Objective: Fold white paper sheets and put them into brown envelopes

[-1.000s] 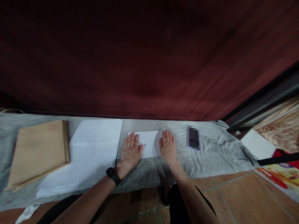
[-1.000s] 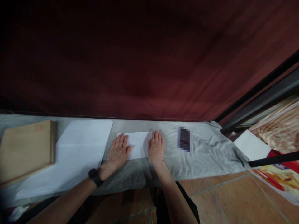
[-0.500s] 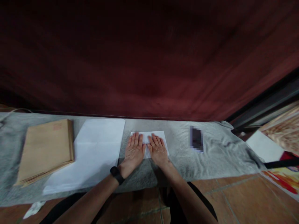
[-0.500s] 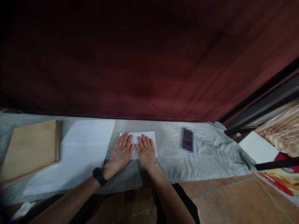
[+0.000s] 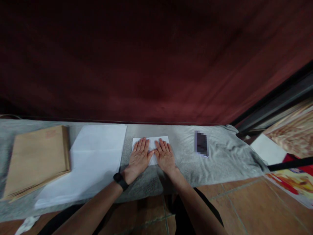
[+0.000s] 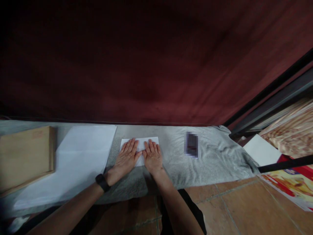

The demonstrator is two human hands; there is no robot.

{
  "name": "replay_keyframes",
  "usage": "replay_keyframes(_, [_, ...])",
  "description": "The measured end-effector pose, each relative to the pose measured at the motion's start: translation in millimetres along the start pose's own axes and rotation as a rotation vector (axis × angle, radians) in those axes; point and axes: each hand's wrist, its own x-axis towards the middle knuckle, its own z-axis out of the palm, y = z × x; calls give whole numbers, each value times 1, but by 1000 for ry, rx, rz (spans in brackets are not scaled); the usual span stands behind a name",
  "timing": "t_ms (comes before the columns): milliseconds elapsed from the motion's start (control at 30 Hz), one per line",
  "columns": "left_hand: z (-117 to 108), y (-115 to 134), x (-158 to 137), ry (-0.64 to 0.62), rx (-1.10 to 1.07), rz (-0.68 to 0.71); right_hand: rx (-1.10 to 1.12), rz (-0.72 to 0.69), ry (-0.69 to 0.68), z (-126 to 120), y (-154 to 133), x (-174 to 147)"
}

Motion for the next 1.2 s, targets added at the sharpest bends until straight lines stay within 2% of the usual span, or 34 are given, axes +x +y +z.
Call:
replay_keyframes(333, [-1,-8,-8,12,29,-91,-40,72,45,-2,23,-5])
replay_keyframes(633, [-2,-12,-14,31,22,-122,-102,138,8,-6,50,-11])
replay_keyframes(900, [0,-18,-18,32,2,-137,-120,219,51,-14,68,-18])
replay_keyframes(1033, [-3,-16,-19,25,-5,-139,-63,176,83,-21,60,-14])
replay_keyframes(1133, [-9,-12,-18,19,13,-133,26,57,47,-21,37,-13])
replay_keyframes(1200, [-15,-10,-17,22,29,-79,68,-37,6,-18,20,-16])
